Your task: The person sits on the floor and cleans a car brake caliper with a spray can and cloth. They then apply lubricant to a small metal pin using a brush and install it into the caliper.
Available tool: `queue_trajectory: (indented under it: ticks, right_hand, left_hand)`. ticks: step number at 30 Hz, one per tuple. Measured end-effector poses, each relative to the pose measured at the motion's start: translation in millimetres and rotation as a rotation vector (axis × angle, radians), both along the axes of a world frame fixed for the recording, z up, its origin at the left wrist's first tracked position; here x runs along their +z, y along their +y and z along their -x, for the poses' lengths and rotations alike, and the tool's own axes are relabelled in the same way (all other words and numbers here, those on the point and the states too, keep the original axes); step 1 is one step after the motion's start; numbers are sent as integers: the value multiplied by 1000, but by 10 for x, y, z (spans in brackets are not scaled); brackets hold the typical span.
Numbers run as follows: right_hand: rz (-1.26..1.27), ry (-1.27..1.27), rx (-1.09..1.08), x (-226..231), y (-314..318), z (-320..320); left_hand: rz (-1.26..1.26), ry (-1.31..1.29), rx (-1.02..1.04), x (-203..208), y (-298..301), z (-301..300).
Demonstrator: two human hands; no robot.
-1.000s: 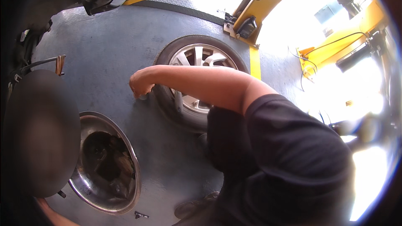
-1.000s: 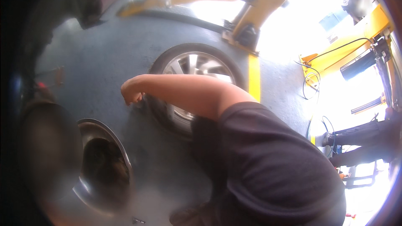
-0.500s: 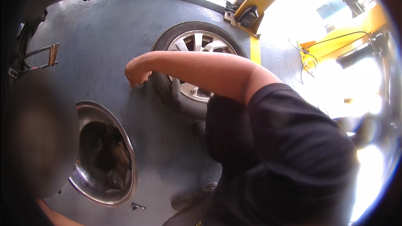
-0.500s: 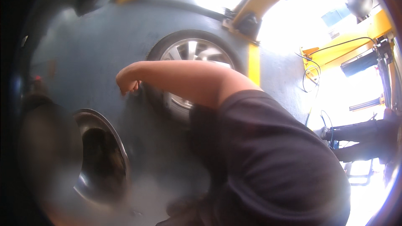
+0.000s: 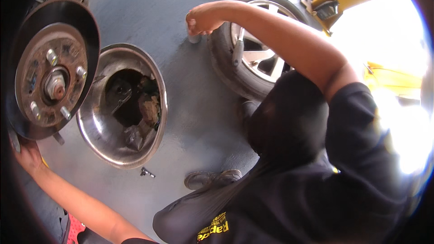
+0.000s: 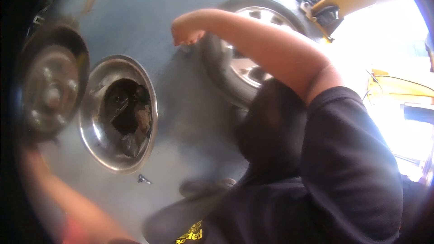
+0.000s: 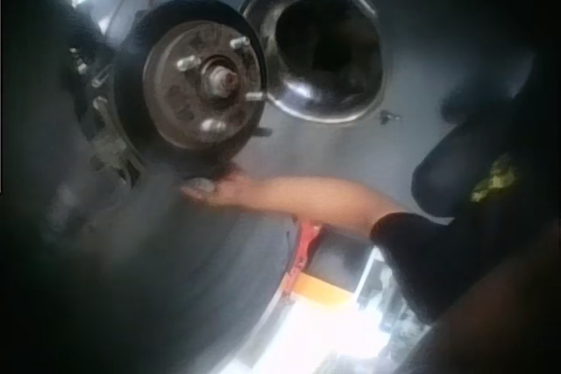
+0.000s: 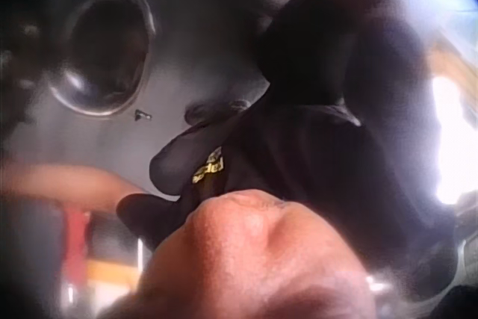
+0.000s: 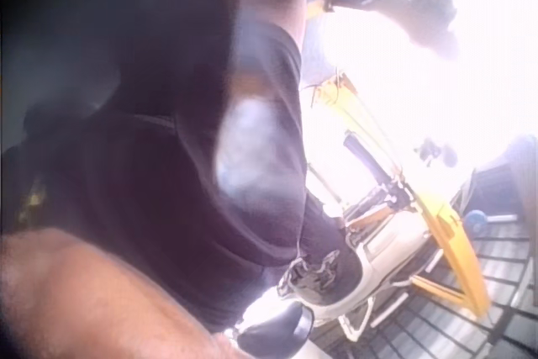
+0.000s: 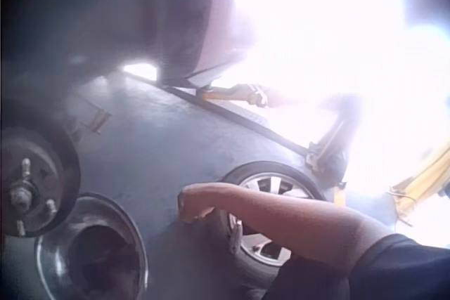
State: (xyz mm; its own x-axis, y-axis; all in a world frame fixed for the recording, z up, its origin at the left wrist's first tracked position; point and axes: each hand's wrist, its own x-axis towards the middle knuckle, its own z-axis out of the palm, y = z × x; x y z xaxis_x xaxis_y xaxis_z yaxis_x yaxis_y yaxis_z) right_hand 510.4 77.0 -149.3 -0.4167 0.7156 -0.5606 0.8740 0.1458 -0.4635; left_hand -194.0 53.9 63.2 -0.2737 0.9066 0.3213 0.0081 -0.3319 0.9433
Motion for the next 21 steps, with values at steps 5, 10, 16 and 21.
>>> queue_trajectory:
  ticks: [5, 10, 16, 21]
  right_hand:
    - [-146, 16, 159, -347, 137, -443]
    - [-191, -63, 175, -98, 32, -185]
    - [-256, 79, 157, -366, 89, -606]
    - [-247, -8, 165, -212, 14, -443]
  left_hand:
    - [15, 94, 15, 147, 94, -1113]
    - [-51, 128, -84, 28, -45, -798]
    - [-76, 161, -33, 171, 2, -1285]
    - [-71, 160, -15, 149, -116, -1307]
